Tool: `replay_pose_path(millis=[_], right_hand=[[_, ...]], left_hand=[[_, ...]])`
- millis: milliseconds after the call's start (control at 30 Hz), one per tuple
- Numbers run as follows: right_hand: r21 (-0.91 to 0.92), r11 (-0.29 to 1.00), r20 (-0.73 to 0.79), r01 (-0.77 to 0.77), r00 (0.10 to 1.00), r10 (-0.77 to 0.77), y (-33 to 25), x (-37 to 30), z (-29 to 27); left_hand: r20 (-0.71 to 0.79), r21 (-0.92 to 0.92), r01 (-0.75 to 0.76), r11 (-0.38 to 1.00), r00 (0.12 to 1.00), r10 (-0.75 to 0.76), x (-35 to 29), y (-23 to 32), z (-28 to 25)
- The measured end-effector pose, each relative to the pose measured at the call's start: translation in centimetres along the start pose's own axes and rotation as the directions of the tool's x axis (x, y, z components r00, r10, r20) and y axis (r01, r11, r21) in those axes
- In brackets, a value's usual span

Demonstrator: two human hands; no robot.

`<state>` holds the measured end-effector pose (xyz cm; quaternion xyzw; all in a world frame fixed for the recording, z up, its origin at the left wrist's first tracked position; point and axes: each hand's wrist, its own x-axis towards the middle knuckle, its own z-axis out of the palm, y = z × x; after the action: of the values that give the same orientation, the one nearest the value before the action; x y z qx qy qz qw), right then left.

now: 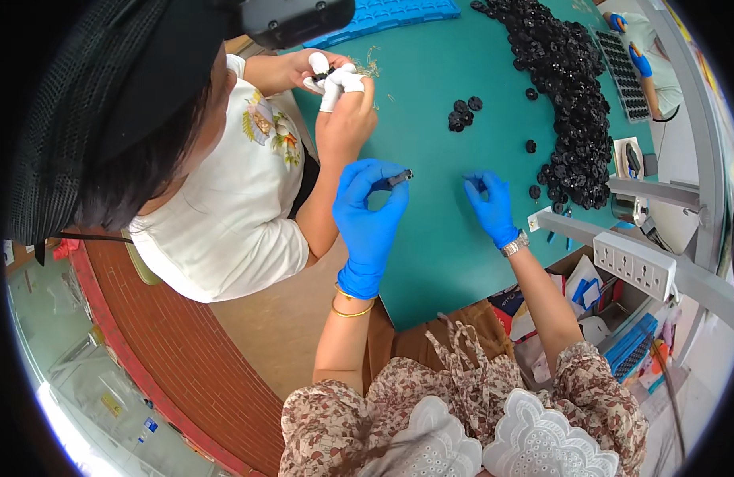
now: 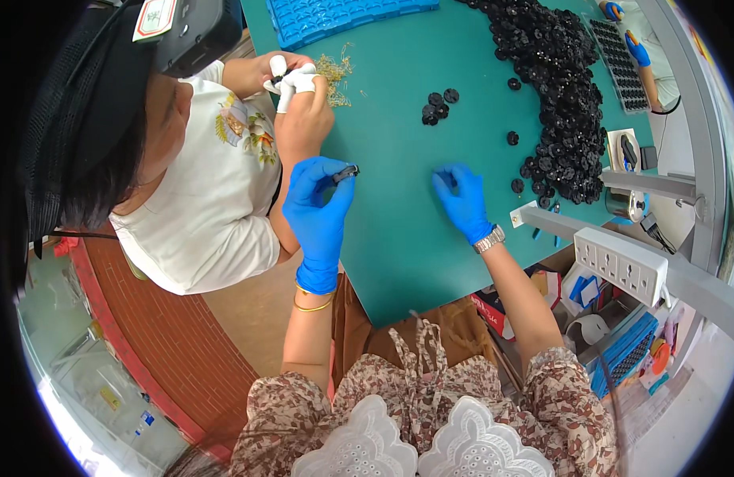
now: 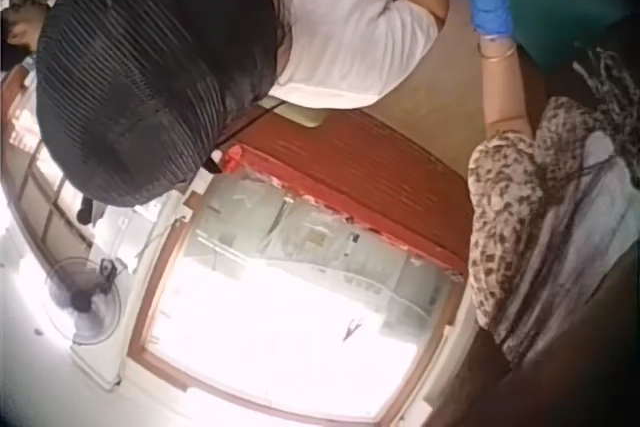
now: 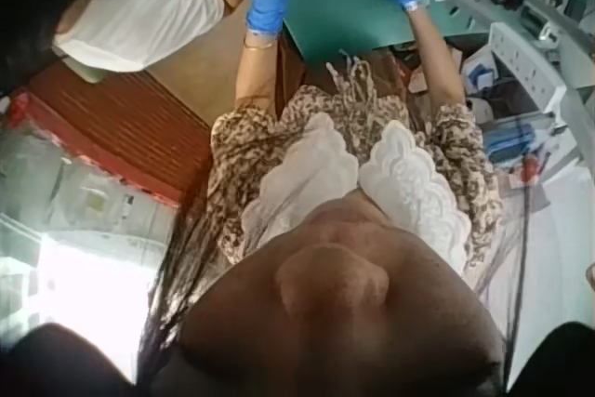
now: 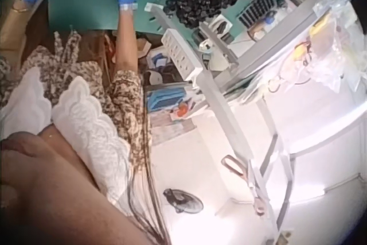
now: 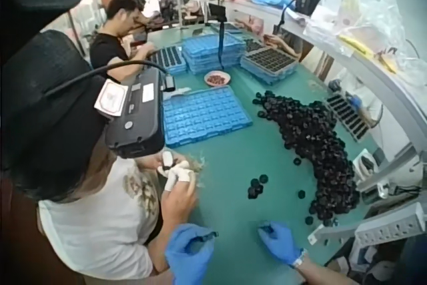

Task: The person assembles electronic components by inserting small pins into circular plastic bases by hand, stands up to place an assembled piece into a tray, and returns to insert pins into more bases.

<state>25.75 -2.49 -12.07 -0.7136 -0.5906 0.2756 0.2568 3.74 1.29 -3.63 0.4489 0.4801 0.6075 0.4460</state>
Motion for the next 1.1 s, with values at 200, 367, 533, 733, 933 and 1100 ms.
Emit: replay_pose_path(millis=[200, 367, 533, 733, 933, 1100], right_hand=[[0.097, 0.923, 0.093, 0.373, 0.920, -0.381, -9.8, 1.7, -5.0], [0.292, 0.918, 0.257, 0.269, 0.902, -0.346, -12.3, 2.5, -4.4], [0.254, 0.944, 0.257, 0.212, 0.926, -0.277, -12.2, 2.4, -3.6], [0.464, 0.849, 0.469, -0.251, 0.883, 0.005, -12.0, 2.8, -3.6], [0.476, 0.770, 0.611, -0.426, 0.790, 0.060, -11.4, 3.5, -3.6], [0.417, 0.689, 0.740, -0.593, 0.661, 0.121, -10.4, 3.7, -3.3]], left_hand=[[0.156, 0.119, 0.231, 0.966, 0.956, -0.248, -0.4, 0.7, 0.4], [0.186, 0.105, 0.322, 0.941, 0.923, -0.336, -0.8, 0.4, 0.3], [0.208, 0.056, 0.405, 0.913, 0.889, -0.407, -0.8, -0.1, -0.3], [0.273, 0.029, 0.451, 0.892, 0.855, -0.441, -0.8, 0.3, -0.7], [0.332, 0.034, 0.413, 0.910, 0.854, -0.400, -0.4, 0.6, -1.1], [0.342, -0.046, 0.479, 0.877, 0.832, -0.436, -0.3, 0.1, -1.5]])
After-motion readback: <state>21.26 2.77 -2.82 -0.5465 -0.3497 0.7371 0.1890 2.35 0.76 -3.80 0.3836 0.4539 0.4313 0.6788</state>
